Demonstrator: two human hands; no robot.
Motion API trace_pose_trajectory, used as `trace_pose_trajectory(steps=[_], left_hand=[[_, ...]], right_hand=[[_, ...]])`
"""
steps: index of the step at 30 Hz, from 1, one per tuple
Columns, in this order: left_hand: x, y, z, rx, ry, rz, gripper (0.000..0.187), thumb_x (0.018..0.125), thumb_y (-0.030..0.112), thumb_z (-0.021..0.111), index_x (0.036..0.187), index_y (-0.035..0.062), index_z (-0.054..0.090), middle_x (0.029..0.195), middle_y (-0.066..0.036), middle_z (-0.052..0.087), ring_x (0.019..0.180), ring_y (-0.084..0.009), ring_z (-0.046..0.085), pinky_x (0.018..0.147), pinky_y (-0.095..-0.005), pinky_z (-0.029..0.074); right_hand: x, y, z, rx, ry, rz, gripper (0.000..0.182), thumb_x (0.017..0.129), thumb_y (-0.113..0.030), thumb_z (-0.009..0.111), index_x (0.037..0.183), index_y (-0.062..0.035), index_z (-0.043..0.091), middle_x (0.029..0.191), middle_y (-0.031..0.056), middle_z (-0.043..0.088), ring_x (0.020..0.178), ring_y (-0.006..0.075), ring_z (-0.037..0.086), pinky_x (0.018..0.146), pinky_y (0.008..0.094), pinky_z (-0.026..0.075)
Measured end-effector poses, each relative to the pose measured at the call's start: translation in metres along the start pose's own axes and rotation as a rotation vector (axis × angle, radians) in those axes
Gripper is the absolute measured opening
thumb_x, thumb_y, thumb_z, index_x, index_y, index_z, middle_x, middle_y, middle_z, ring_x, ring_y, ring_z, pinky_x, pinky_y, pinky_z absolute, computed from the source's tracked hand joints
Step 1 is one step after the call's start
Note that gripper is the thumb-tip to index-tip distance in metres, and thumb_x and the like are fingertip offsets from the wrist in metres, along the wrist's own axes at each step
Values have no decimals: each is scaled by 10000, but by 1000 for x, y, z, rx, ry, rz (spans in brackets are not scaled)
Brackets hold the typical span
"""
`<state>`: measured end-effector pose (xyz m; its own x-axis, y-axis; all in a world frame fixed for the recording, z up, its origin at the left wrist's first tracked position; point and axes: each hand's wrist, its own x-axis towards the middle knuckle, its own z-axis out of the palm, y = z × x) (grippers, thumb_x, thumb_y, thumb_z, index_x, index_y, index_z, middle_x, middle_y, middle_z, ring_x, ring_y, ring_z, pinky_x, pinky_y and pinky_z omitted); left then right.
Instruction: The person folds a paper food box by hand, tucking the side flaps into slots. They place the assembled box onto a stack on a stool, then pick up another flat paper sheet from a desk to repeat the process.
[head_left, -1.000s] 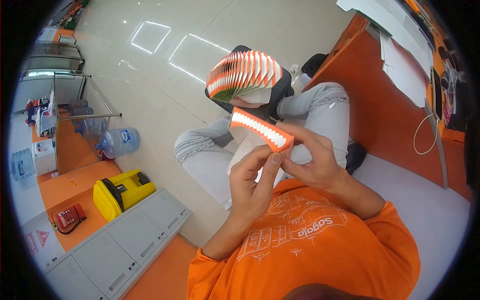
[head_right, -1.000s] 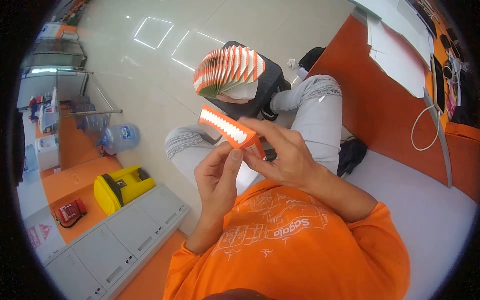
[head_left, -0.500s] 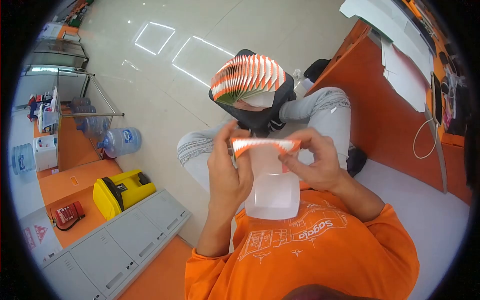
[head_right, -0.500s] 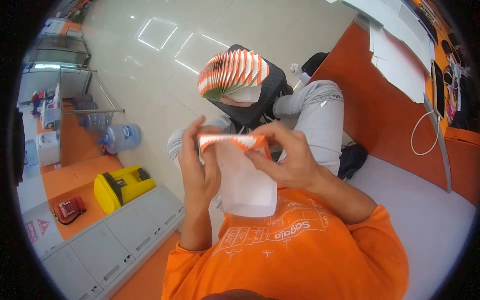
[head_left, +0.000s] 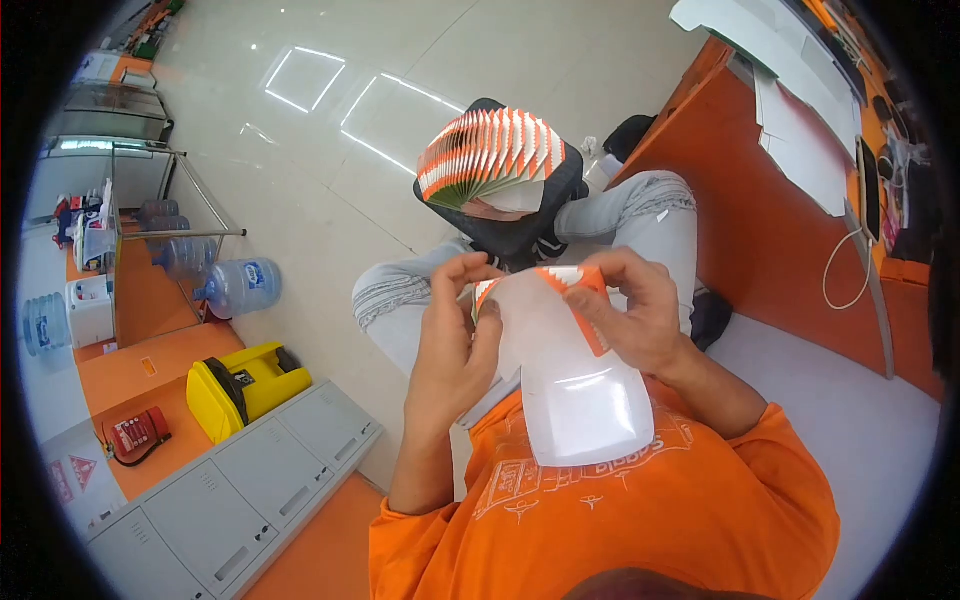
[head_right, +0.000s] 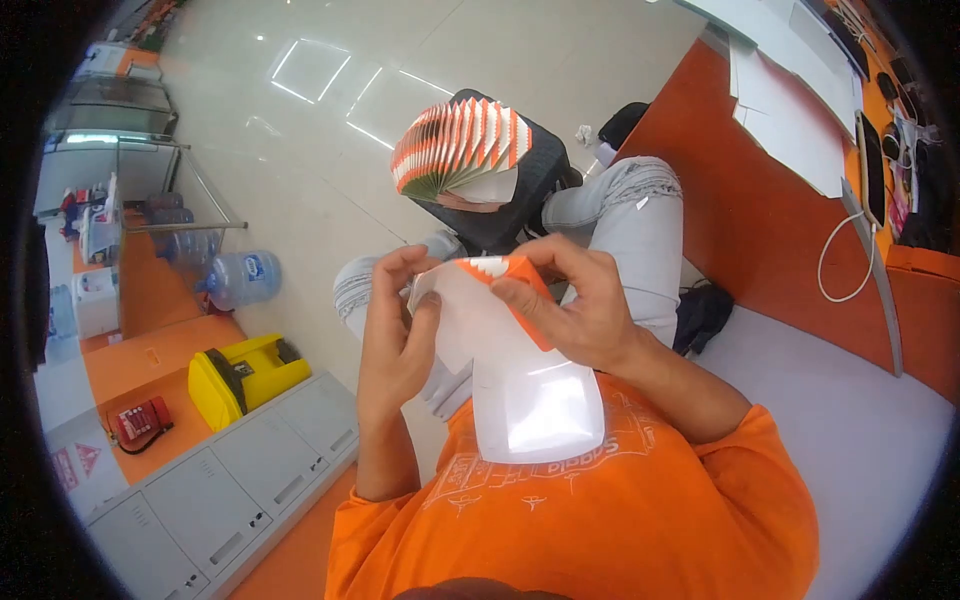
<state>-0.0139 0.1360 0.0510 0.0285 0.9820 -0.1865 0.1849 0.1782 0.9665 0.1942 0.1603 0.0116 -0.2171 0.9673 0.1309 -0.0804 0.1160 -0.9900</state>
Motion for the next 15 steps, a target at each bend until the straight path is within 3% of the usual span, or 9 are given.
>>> trace_pose_trajectory(steps=[2, 3, 5, 6, 8, 12, 15], left_hand=[[2, -11, -2, 288, -65, 97, 388, 931, -91, 418, 1311, -30, 465, 1192, -156, 585, 1043, -243, 607, 952, -356, 483], [4, -14, 1, 289, -62, 101, 388, 931, -91, 418, 1311, -30, 465, 1192, -156, 585, 1043, -243, 607, 952, -356, 483], [8, -20, 16, 280, 63, 194, 342, 890, -115, 416, 1227, -79, 461, 995, -215, 578, 886, -373, 603, 865, -432, 494], [8, -25, 20, 280, 61, 190, 342, 890, -115, 416, 1227, -79, 461, 995, -215, 578, 886, -373, 603, 865, -432, 494], [9, -34, 24, 168, 149, 157, 278, 912, -30, 423, 1184, -73, 457, 1023, -211, 533, 900, -342, 557, 856, -425, 467], [4, -30, 28, 64, 117, 236, 288, 964, 117, 441, 1179, -74, 447, 1112, -220, 484, 978, -318, 510, 898, -410, 434], [2, -45, 39, 227, 243, 349, 374, 998, 236, 441, 1205, -76, 433, 1196, -228, 437, 1072, -306, 471, 957, -405, 405]], right_hand=[[-3, 2, 2, -244, 21, -248, 189, 928, -91, 778, 1014, 20, 651, 776, 104, 679, 637, 161, 664, 591, 283, 523], [-5, 1, 5, -243, 19, -253, 189, 928, -91, 778, 1014, 20, 651, 776, 104, 679, 637, 161, 664, 591, 283, 523], [-7, 0, 12, -285, -21, -355, 142, 909, -14, 751, 984, 14, 635, 720, 116, 628, 561, 216, 631, 515, 306, 489], [-8, 2, 18, -284, -20, -350, 142, 909, -14, 751, 984, 14, 635, 720, 116, 628, 561, 216, 631, 515, 306, 489], [-10, 5, 28, -286, 50, -575, 126, 894, 24, 731, 950, 19, 618, 696, 114, 600, 518, 239, 597, 457, 321, 454], [-16, 7, 24, -303, 10, -428, 189, 876, 0, 761, 855, 3, 573, 655, 84, 552, 493, 222, 575, 431, 344, 429], [-9, 5, 24, -438, -38, -533, 230, 893, -37, 771, 819, -14, 555, 635, 79, 533, 478, 226, 570, 425, 349, 421]])
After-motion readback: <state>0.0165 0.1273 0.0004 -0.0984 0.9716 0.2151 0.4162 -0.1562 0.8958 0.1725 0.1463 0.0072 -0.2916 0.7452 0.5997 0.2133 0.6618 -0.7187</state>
